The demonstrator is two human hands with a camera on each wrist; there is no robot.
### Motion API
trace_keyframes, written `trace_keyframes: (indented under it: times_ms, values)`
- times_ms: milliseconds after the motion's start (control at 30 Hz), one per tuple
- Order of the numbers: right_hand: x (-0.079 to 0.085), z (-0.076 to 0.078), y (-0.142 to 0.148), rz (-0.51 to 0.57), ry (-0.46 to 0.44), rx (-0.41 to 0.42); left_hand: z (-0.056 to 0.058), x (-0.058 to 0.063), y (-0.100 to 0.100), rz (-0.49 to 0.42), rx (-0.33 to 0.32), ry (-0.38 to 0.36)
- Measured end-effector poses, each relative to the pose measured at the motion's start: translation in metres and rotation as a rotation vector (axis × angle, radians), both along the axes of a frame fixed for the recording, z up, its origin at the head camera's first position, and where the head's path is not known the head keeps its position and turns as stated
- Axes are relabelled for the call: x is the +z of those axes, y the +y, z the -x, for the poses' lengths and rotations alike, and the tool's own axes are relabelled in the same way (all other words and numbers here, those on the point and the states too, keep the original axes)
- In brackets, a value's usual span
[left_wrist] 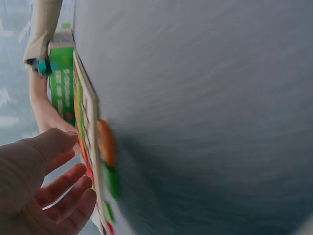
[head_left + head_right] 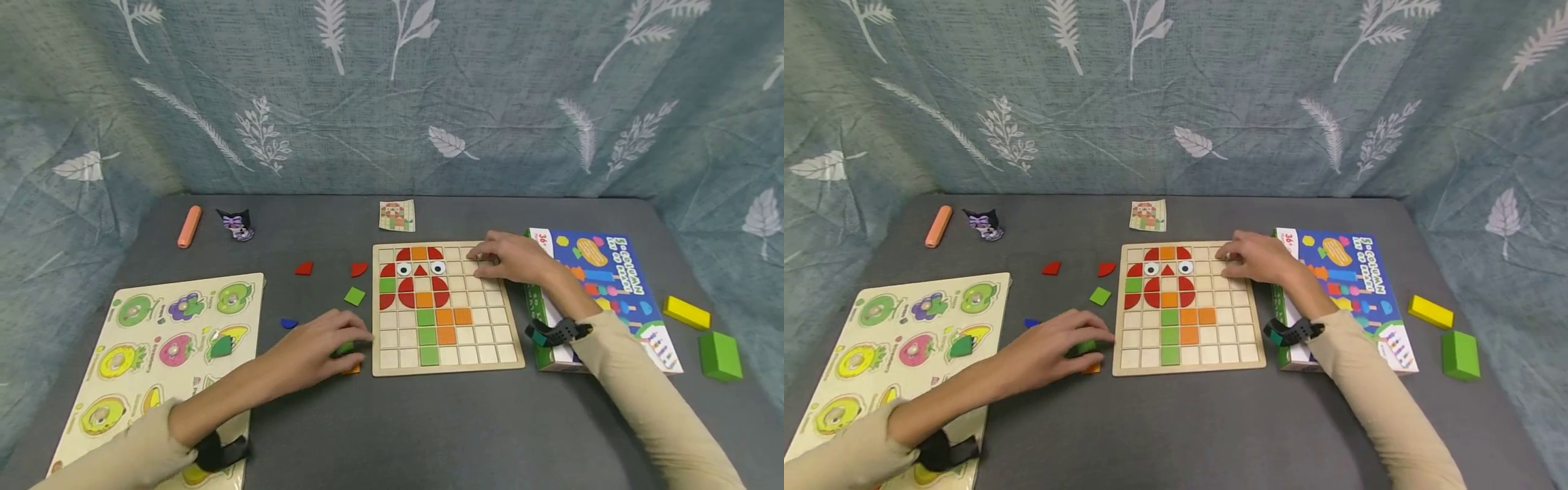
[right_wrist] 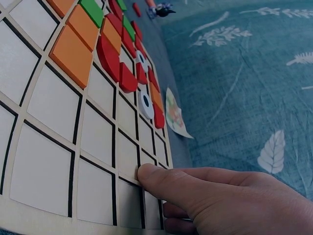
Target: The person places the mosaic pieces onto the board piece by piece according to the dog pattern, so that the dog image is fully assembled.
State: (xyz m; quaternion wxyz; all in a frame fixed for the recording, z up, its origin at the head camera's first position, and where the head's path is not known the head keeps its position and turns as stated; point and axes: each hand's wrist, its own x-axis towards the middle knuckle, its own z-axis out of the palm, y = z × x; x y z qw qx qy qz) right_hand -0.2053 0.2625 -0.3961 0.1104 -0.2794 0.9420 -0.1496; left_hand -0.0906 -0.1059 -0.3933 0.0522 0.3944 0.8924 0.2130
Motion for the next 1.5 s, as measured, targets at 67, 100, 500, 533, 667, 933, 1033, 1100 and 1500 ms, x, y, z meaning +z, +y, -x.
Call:
trace_keyframes:
  times_ms: [67, 100, 500, 533, 667, 933, 1033, 1100, 1500]
  values:
    - [0.000, 0.000, 0.001, -0.004, 0.002, 0.001, -0.011, -0.004, -0.016, -0.007, 0.047, -0.006]
    - [0.000, -0.001, 0.001, -0.002, 0.000, 0.000, -0.017, -0.006, -0.022, -0.012, 0.063, -0.008]
    - [-0.001, 0.000, 0.001, 0.005, 0.010, 0.000, -0.041, -0.017, -0.033, -0.059, 0.101, 0.012]
    - [-0.001, 0.000, 0.001, 0.006, 0.008, 0.001, -0.041, -0.017, -0.032, -0.051, 0.102, 0.004]
    - [0.000, -0.001, 0.001, 0.010, -0.001, 0.002, -0.039, -0.015, -0.030, -0.021, 0.103, -0.018]
    - [0.003, -0.001, 0.000, 0.001, -0.008, -0.001, -0.035, -0.010, -0.029, -0.004, 0.099, -0.012]
    - [0.003, -0.001, 0.000, 0.002, -0.010, -0.001, -0.034, -0.008, -0.028, 0.006, 0.094, -0.026]
    - [0.003, -0.001, 0.000, 0.000, -0.012, -0.001, -0.033, -0.008, -0.028, 0.009, 0.086, -0.019]
    - [0.002, 0.000, 0.000, -0.013, -0.002, 0.000, -0.030, -0.008, -0.026, 0.010, 0.019, 0.091]
